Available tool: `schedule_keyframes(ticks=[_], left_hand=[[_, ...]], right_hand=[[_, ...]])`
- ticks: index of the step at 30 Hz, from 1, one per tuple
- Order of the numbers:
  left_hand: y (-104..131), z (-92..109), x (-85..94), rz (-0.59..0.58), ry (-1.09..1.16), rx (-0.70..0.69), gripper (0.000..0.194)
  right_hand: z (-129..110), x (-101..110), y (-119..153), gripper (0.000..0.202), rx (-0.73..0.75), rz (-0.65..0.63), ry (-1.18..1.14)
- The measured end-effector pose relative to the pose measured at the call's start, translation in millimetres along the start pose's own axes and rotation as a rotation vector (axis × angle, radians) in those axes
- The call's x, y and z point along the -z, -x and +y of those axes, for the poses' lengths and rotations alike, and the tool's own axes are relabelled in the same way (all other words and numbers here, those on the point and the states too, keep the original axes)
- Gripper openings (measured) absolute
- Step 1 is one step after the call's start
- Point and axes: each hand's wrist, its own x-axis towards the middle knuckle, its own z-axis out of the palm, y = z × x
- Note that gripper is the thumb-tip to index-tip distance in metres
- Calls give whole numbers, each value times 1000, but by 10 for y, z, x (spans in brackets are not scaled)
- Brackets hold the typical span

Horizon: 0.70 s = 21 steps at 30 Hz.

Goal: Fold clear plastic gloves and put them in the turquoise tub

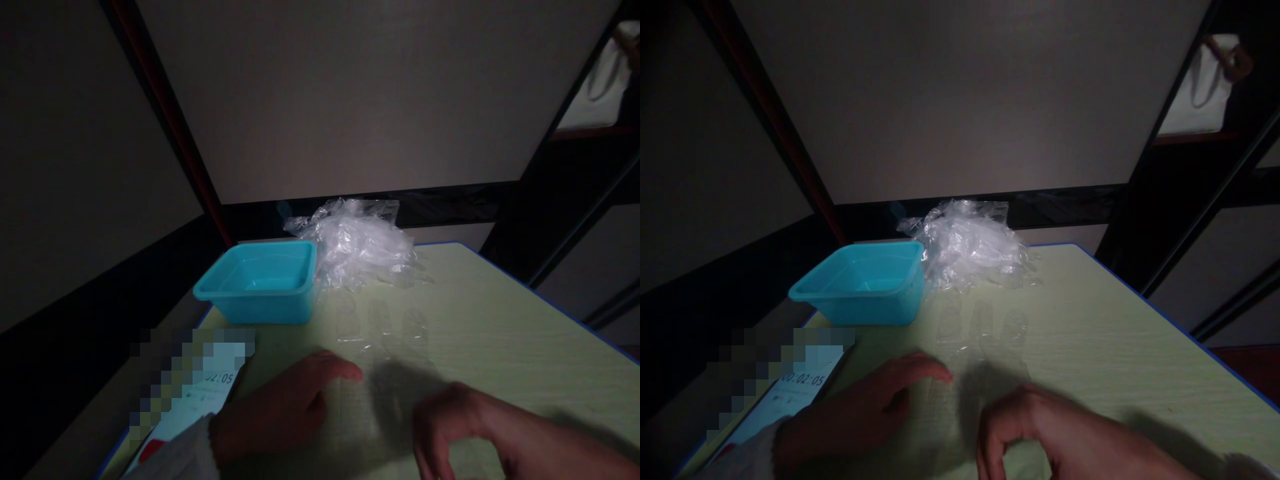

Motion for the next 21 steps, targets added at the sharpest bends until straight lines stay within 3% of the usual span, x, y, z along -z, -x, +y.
schedule_keyframes(ticks=[4,8,16,21], left_hand=[[-12,-4,26,-61,-4,-27,67],[-29,-11,44,-63,-3,-147,69],[-106,56,-10,-49,-209,-239,21],[-93,77,-61,-44,-329,-295,24]], right_hand=[[-82,115,-146,14,36,13,-194],[-64,171,-185,10,38,29,-289],[-1,156,-188,8,-26,0,-362],[43,143,-175,9,-53,-23,-437]])
